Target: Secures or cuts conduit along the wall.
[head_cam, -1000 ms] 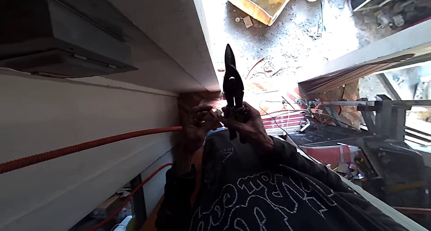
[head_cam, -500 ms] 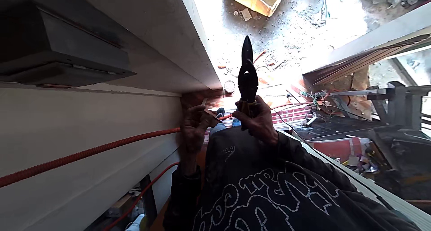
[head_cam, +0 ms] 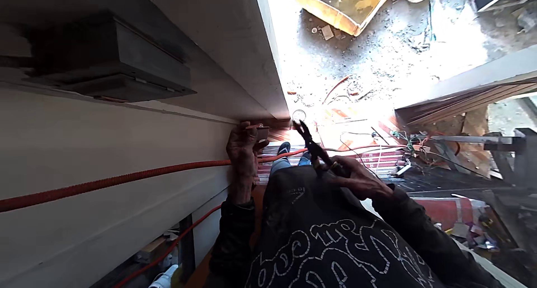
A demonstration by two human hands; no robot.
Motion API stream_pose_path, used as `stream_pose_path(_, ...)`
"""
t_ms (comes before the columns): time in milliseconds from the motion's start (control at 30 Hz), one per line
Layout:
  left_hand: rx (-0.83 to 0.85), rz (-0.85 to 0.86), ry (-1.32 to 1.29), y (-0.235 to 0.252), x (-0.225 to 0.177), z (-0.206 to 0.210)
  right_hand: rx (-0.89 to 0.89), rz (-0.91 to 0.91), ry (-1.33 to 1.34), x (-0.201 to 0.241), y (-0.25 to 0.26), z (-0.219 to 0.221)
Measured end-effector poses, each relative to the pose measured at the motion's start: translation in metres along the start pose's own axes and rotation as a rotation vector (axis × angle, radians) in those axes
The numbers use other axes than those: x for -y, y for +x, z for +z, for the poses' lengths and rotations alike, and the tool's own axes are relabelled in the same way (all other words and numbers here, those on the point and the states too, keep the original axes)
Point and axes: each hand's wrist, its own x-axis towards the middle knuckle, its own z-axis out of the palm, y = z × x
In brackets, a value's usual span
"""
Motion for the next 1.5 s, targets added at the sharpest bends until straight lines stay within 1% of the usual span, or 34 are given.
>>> stream_pose_path(67,0.000,0.015,-0.001,0.003,-0.001,0.000,0.098,-0.025,0.054,-0.006,0.003,0.006)
stream_pose_path(200,-0.037,0.045,0.050,0.005,0.003,0.001,0.152,-0.039,-0.067,-0.013,0.013,0.009)
stream_pose_path(333,-0.059,0.029,0.043,0.008,0.010,0.003,0.215,-0.046,0.101,-0.034,0.033,0.020)
stream_pose_path(400,-0.090,0.000,0.056,0.009,0.016,0.004,0.199,-0.062,0.067,-0.034,0.043,0.020)
stream_pose_path(500,-0.138,-0.008,0.065,0.010,0.021,0.005,0.138,-0.113,-0.058,-0.015,0.047,0.024)
stream_pose_path(567,-0.154,-0.012,0.067,0.010,0.022,0.005,0.143,-0.153,-0.111,-0.002,0.045,0.028)
stream_pose_path(700,-0.159,-0.012,0.079,0.007,0.020,0.009,0.134,-0.167,-0.237,0.015,0.040,0.037)
stream_pose_path(933,-0.155,0.041,0.087,0.002,0.022,0.005,0.121,-0.161,-0.234,0.018,0.034,0.042)
stream_pose_path(1100,-0.189,0.053,0.110,0.004,0.022,0.006,0.107,-0.159,-0.251,0.019,0.033,0.043)
stream_pose_path(1200,-0.159,0.053,0.108,0.001,0.019,0.009,0.103,-0.148,-0.257,0.022,0.033,0.044)
stream_pose_path(1300,-0.115,0.099,0.156,-0.001,0.023,0.005,0.096,-0.143,-0.255,0.026,0.035,0.046)
stream_pose_path(1500,-0.122,0.122,0.180,-0.001,0.018,0.007,0.074,-0.182,-0.243,0.029,0.037,0.049)
